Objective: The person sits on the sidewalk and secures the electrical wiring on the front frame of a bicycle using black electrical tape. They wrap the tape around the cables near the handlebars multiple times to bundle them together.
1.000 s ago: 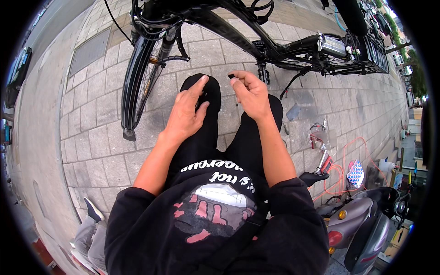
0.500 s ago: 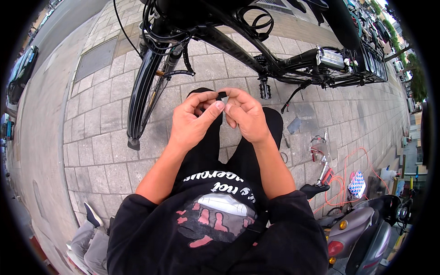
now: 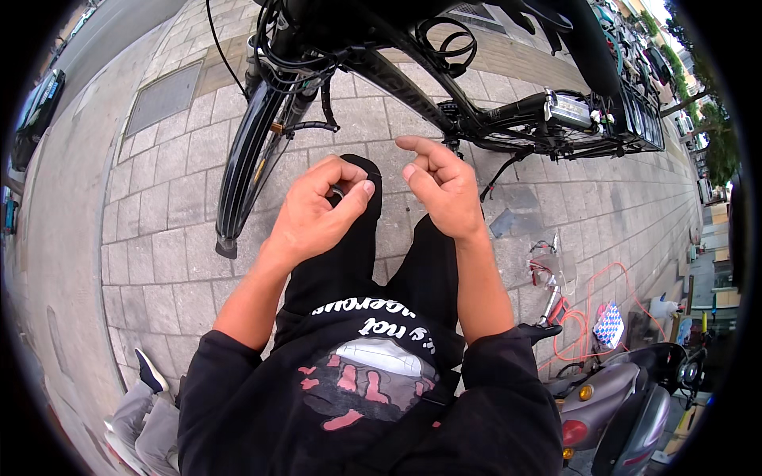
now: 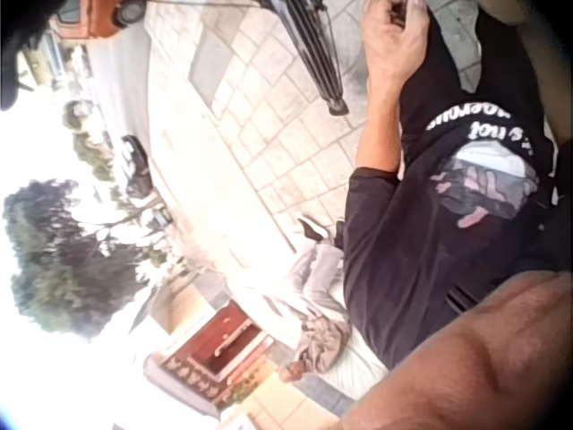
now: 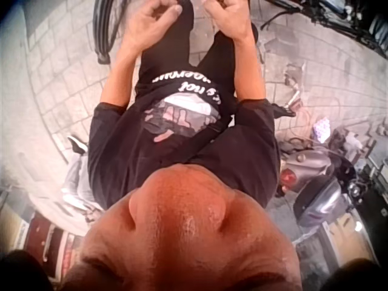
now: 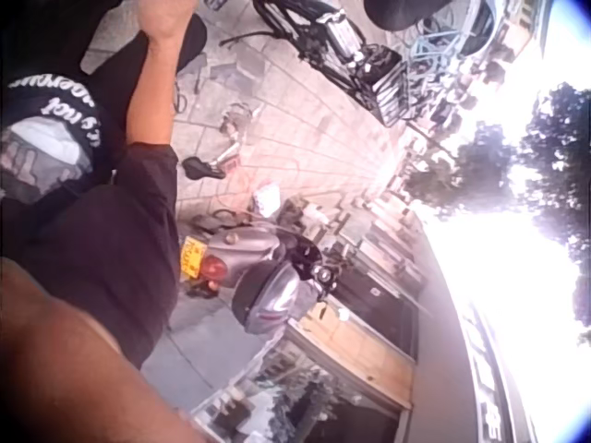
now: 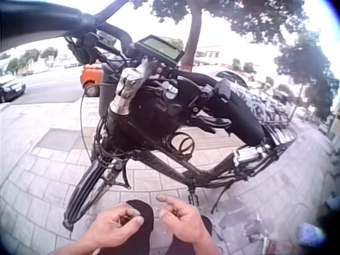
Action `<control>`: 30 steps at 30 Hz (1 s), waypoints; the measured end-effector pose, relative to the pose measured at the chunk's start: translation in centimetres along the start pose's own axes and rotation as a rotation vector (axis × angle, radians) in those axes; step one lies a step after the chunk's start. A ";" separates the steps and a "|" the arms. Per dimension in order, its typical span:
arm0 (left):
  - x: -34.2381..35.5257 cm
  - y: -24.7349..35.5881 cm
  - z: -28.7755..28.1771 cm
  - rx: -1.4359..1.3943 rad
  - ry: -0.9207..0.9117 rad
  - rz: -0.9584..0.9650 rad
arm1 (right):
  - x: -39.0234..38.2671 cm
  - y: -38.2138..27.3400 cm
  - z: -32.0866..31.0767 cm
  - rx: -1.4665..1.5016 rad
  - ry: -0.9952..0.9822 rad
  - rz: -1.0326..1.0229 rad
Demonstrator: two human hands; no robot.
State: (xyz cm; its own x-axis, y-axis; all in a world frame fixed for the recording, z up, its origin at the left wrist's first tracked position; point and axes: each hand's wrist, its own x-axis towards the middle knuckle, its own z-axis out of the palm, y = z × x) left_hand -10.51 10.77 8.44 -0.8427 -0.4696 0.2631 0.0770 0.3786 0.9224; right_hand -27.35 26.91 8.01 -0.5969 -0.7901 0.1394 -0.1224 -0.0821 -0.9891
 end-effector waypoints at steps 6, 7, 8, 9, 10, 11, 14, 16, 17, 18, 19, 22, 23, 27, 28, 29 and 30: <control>0.7 0.6 -1.2 0.178 -0.060 0.183 | 2.1 -4.0 -0.7 -0.207 -0.278 0.042; 0.8 0.7 -1.2 0.194 -0.054 0.198 | 2.4 -4.4 -0.7 -0.273 -0.308 0.038; 0.8 0.8 -1.3 0.210 -0.047 0.212 | 2.5 -4.6 -0.6 -0.343 -0.315 0.002; 1.1 0.8 -1.4 0.232 -0.044 0.233 | 2.8 -4.9 -0.5 -0.415 -0.319 -0.046; 1.1 0.8 -1.4 0.255 -0.041 0.254 | 3.0 -5.2 -0.3 -0.488 -0.323 -0.094; 1.1 0.8 -1.4 0.278 -0.038 0.275 | 3.3 -4.6 -0.3 -0.487 -0.328 -0.170; 1.2 0.7 -1.3 0.312 0.009 0.276 | 3.7 -4.7 0.1 -0.589 -0.309 -0.308; 1.0 0.4 -0.9 0.221 0.122 0.203 | 4.1 -5.2 0.5 -0.610 -0.273 -0.315; 1.1 0.6 -1.2 0.185 0.191 0.165 | 4.6 -5.6 0.5 -0.638 -0.246 -0.324; 1.3 0.9 -1.7 0.148 0.256 0.129 | 5.2 -6.2 0.5 -0.666 -0.217 -0.332; 1.6 1.1 -2.1 0.110 0.321 0.092 | 5.7 -6.7 0.5 -0.693 -0.187 -0.341; 4.7 0.9 -3.9 0.340 0.496 0.294 | 8.0 -7.9 0.7 -0.709 -0.144 -0.459; 5.7 1.0 -4.5 0.370 0.535 0.350 | 8.8 -8.1 0.9 -0.722 -0.132 -0.504; 8.2 1.3 -5.5 0.369 0.483 0.302 | 11.3 -9.2 1.9 -0.798 -0.170 -0.619; 8.4 1.2 -5.5 0.390 0.477 0.317 | 11.7 -9.6 2.0 -0.836 -0.200 -0.623; 8.6 1.0 -5.6 0.412 0.472 0.330 | 12.0 -9.8 2.2 -0.859 -0.217 -0.633; 8.8 0.8 -5.6 0.433 0.468 0.350 | 12.2 -10.0 2.4 -0.884 -0.232 -0.642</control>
State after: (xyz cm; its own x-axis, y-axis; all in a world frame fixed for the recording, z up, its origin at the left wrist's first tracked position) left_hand -14.84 2.47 13.04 -0.4834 -0.5182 0.7055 0.0009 0.8057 0.5924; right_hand -31.55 16.65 19.49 -0.0691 -0.8583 0.5084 -0.9309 -0.1278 -0.3422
